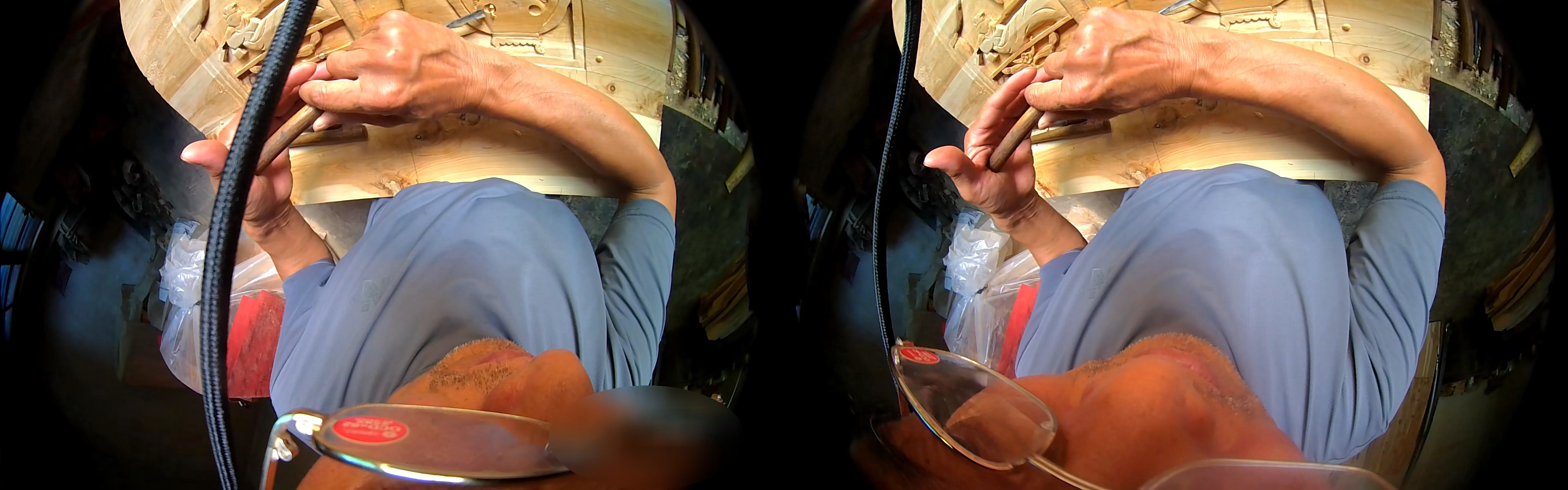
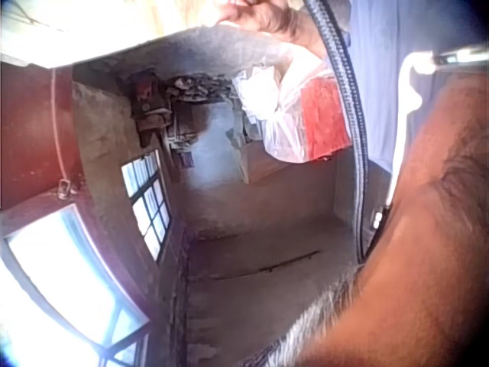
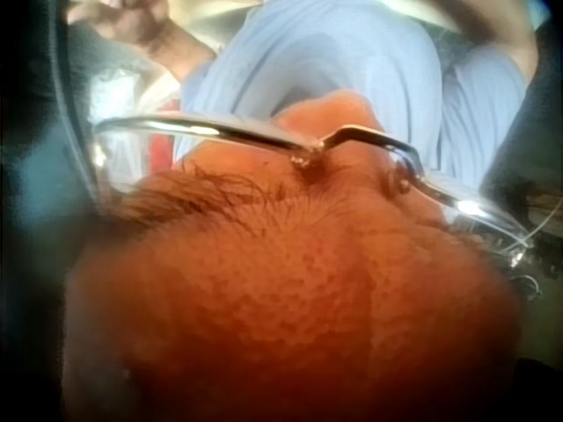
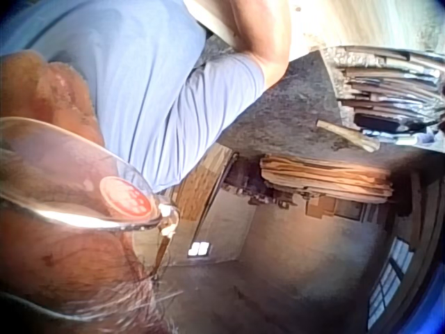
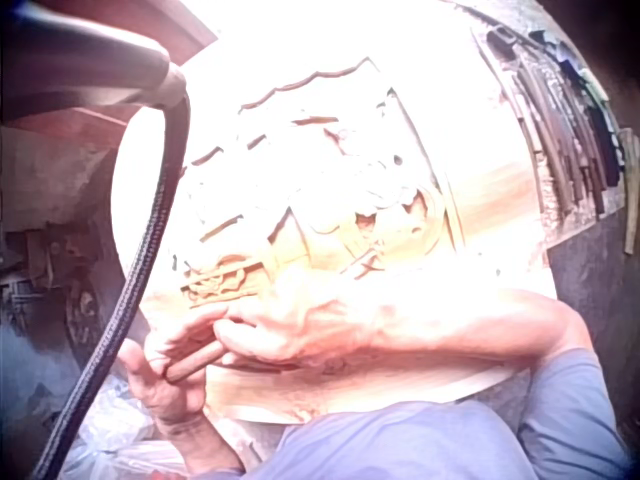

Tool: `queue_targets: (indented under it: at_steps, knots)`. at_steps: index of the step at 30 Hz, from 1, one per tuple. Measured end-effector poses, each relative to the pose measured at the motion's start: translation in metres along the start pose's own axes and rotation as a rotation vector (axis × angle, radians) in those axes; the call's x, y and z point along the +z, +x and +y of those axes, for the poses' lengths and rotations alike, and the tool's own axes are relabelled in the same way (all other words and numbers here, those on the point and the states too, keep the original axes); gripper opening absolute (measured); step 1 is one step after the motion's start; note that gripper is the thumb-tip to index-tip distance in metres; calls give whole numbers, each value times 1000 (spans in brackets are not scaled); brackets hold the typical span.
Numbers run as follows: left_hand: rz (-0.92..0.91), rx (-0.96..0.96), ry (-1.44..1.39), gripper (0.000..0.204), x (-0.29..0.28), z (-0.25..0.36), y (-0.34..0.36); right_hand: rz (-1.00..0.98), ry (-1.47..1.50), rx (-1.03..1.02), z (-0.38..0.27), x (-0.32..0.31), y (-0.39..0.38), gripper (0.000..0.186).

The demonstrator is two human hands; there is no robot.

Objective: The person carves a wooden panel by striking a chisel with a mallet and using a hand chisel for fine details.

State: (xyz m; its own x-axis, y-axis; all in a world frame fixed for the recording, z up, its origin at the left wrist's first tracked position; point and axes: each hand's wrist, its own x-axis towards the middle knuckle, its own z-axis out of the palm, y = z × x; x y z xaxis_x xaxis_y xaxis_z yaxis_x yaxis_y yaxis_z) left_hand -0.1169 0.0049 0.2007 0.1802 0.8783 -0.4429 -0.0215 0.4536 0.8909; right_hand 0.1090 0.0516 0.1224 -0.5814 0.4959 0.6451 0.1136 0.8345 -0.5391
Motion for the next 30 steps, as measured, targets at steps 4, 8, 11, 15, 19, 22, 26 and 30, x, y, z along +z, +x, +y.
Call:
queue_targets:
  at_steps: [4,8,11,15,19,22,26,30]
  knots:
    - [-12,-28,-3,131,4,8,3,49,84,32,-1,-6,-1,21]
    - [-9,-43,-18,128,5,9,4,40,55,17,-2,-12,1,20]
    - [-7,-59,-38,125,3,6,4,29,119,53,0,-8,-1,21]
    - [-8,-64,-66,121,3,3,6,37,202,101,0,-3,-3,18]
    - [-3,-59,-71,118,1,-1,7,4,267,113,3,0,-6,17]
    - [24,-46,-33,117,3,-4,5,-75,205,72,5,-3,-6,17]
    - [51,-46,-18,121,2,-9,6,-107,162,79,4,-9,-4,14]
    - [-25,37,-310,134,-17,8,9,-18,38,58,6,-5,-2,15]
